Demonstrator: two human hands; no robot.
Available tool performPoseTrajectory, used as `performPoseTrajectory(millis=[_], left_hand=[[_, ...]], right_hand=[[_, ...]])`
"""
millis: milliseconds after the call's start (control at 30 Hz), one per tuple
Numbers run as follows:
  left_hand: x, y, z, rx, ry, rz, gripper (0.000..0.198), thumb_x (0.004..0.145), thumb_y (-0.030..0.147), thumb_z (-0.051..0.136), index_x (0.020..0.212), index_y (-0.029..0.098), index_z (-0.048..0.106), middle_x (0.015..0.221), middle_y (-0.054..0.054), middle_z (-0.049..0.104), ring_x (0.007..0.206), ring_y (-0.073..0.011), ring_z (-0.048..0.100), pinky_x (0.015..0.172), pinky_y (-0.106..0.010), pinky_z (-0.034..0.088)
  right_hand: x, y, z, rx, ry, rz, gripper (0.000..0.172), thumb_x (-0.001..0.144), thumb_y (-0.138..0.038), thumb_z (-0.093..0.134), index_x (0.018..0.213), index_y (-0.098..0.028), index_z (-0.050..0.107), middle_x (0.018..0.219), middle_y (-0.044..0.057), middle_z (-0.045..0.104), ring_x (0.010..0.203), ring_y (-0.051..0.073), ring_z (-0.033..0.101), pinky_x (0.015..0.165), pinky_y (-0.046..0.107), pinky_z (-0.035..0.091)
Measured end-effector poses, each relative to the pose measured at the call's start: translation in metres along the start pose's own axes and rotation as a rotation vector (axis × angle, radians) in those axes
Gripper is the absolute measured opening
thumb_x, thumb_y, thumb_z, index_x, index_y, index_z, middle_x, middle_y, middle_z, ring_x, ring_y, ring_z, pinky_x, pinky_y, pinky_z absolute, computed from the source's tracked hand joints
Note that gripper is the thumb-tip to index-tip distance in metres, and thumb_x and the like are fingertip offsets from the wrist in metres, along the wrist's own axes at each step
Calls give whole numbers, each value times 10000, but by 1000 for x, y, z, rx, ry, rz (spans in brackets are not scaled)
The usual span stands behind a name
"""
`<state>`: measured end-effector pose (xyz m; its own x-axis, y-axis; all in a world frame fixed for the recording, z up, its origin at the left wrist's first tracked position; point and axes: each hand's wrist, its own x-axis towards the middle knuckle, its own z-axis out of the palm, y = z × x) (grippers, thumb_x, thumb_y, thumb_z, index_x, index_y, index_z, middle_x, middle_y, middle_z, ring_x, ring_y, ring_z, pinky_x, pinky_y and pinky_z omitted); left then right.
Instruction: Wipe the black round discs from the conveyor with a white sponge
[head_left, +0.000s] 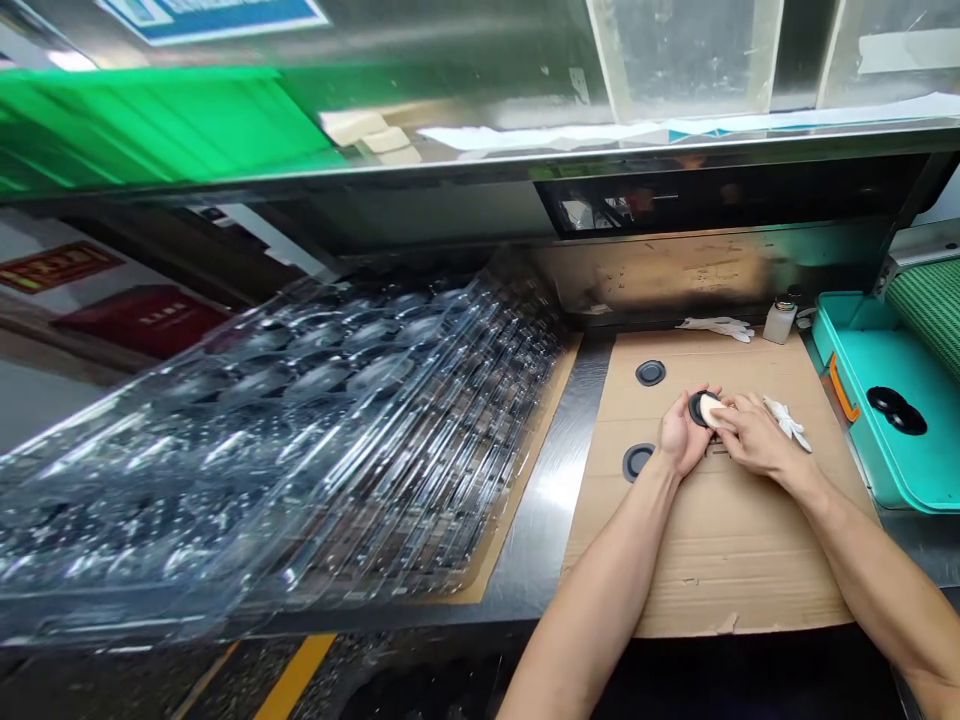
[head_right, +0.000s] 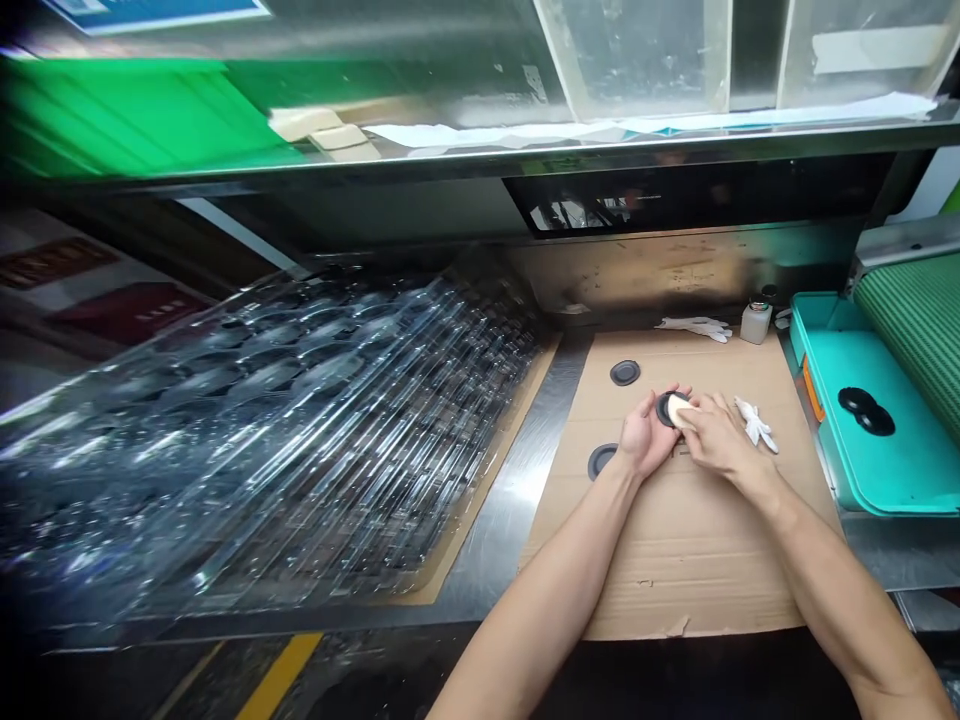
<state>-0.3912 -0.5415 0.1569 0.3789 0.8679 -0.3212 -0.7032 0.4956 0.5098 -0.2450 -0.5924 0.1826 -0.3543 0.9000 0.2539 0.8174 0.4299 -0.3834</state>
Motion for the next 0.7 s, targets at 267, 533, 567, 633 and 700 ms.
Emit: performPoseTrajectory(millis=[267,533,567,633,700], left_hand=[[-2,14,4,98,93,230,253,977,225,530,1190,150,643,1259,-147,710,990,-212,727,958,-389,549],[-36,12,17,760,39,804,818,697,223,928,1410,269,532,1450,-126,636,1452,-276,510,1247,-412,354],[-38,10,16,878,40,868,835,709,267,927,1431,254,508,1431,-137,649,1427,-284,537,1237,-435,374],[-39,9,13,1097,41,1008,884,756,338,901,1494,230,427,1402,-151,668,1375,-284,582,1204,-464,419],[-37,9,9,1243,39,1123,924,808,377,865,1551,229,337,1395,-151,675,1352,-269,599,1175,-460,452]], right_hand=[[-2,20,1,-9,-23,33,241,982,-294,577,1142,-249,751,1230,97,696,1141,271,604,991,426,439],[-1,25,18,-40,-14,127,242,956,-338,634,1149,-218,718,1234,110,685,1155,287,592,1002,423,453],[-1,24,19,-40,-6,134,250,960,-329,620,1159,-209,709,1242,115,683,1157,289,588,1008,424,451],[-1,24,19,-44,7,150,245,966,-296,583,1159,-196,698,1259,118,684,1157,288,583,1024,427,443],[-1,24,18,-50,8,152,242,968,-269,557,1156,-196,691,1267,111,691,1160,286,577,1036,425,434]])
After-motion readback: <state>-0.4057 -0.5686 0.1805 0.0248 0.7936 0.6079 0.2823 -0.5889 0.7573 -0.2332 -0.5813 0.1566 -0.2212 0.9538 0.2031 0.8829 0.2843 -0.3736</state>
